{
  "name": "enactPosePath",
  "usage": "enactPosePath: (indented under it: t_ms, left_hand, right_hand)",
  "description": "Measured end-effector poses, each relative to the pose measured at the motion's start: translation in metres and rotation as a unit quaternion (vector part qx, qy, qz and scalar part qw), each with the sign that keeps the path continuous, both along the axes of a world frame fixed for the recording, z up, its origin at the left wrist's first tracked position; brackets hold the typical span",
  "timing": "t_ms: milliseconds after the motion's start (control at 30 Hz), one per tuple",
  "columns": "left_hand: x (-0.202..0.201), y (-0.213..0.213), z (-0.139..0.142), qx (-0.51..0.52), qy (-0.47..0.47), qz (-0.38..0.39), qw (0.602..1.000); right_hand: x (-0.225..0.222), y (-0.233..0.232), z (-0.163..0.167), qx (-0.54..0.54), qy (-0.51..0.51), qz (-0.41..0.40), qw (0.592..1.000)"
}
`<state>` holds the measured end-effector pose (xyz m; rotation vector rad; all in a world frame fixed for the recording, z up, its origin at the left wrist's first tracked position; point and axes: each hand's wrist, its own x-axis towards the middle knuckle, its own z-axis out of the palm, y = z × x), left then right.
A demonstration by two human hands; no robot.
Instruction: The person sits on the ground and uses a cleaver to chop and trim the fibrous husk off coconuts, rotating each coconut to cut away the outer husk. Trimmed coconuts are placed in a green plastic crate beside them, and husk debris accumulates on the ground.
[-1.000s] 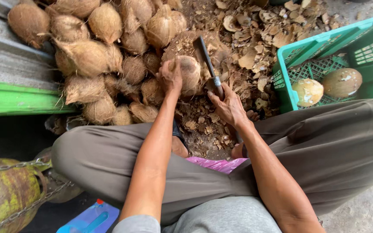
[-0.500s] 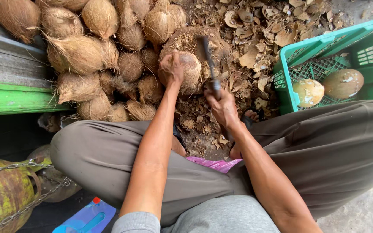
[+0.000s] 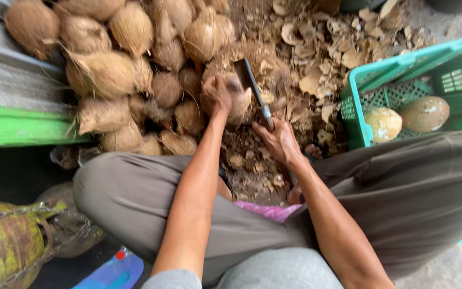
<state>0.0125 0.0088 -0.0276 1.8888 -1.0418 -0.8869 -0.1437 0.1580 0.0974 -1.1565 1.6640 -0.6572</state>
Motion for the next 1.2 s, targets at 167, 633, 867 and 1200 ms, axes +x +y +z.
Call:
enactPosePath:
  t_ms: [167,633,867,1200]
  left_hand:
    - [-0.001,0.005,0.006,0.009,-0.058,-0.009,0.998]
    - [-0.009,0.012,-0.004,-0.03,-0.077,0.024,0.996]
    - [-0.008,0.014,-0.001,-0.051,-0.039,0.006,0.998]
    - [-0.01,0.017,0.011,0.06,-0.079,0.02,0.995]
  right_hand:
    - [-0.007,0.004,-0.003,-0.194,-0.211,-0.091,0.954]
    - [-0.002,-0.005,0.01,-0.093,-0.101,-0.06,0.989]
    - [0.012,0.005,-0.01,-0.247,-0.066,0.01,0.967]
    - [0.006,0.003,-0.028,-0.093,0.086,0.02,0.992]
